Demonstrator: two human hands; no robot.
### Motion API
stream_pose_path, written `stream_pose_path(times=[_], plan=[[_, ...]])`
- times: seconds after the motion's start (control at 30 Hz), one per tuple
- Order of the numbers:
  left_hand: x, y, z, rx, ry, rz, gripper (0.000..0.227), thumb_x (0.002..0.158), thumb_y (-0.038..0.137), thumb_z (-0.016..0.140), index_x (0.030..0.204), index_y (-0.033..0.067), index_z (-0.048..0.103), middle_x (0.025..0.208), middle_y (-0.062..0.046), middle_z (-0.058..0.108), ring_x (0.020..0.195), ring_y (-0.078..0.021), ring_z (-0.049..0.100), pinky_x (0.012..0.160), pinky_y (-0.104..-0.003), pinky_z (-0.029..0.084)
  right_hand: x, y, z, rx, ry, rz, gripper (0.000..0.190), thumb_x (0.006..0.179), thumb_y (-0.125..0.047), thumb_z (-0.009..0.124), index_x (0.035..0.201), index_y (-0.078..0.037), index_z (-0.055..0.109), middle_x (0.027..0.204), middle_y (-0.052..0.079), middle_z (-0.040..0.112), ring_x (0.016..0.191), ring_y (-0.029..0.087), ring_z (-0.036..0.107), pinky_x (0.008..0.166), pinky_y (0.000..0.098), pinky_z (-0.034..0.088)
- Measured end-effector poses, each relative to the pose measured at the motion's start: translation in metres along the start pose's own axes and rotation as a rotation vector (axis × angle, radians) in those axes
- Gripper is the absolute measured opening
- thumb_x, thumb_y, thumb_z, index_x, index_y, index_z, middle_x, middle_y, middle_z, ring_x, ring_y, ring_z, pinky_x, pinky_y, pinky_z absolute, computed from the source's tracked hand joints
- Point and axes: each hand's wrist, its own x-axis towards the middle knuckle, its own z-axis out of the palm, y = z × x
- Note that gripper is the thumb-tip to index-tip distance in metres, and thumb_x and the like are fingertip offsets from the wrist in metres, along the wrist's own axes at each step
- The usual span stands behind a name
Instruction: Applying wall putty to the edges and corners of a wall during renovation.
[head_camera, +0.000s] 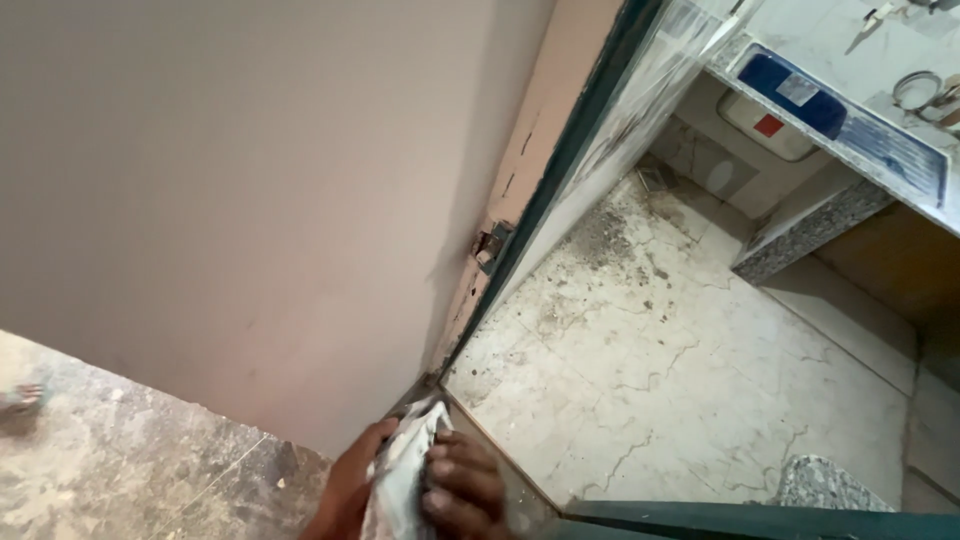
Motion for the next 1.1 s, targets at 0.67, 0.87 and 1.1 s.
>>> stream_pose_path(times=[0.67, 0.87, 1.1], plan=[[-0.081, 0.093, 0.051, 0.127, 0.444, 0.41, 0.046, 0.116, 0.032, 0.047, 0.138, -0.0011, 0.07, 0.097, -0.016, 0.059, 0.081, -0.0213, 0.047, 0.066, -0.034, 0.039, -0.043, 0.15, -0.099, 0.361, 0.298, 1.216, 0.04, 0.088, -0.001, 0.061, 0.127, -0.006, 0.059, 0.103, 0.011, 0.063, 0.085, 0.027, 0.064, 0.073, 0.0452, 0.056], [-0.075, 0.111, 0.066, -0.055, 0.299, 0.408, 0.049, 0.101, 0.039, 0.042, 0.138, 0.0077, 0.052, 0.107, -0.004, 0.068, 0.087, -0.0155, 0.068, 0.068, -0.035, 0.06, 0.017, 0.069, -0.086, 0.569, 0.299, 1.373, 0.033, 0.087, -0.017, 0.059, 0.117, -0.004, 0.064, 0.096, 0.012, 0.072, 0.081, 0.028, 0.072, 0.071, 0.043, 0.062], [-0.052, 0.123, 0.046, 0.186, 0.257, 0.38, 0.052, 0.106, 0.042, 0.042, 0.142, 0.0061, 0.055, 0.108, -0.012, 0.067, 0.09, -0.0214, 0.066, 0.071, -0.037, 0.057, 0.027, -0.012, -0.041, 0.476, 0.37, 1.559, 0.027, 0.09, -0.024, 0.062, 0.11, -0.007, 0.07, 0.088, 0.01, 0.075, 0.074, 0.025, 0.072, 0.066, 0.0433, 0.058]])
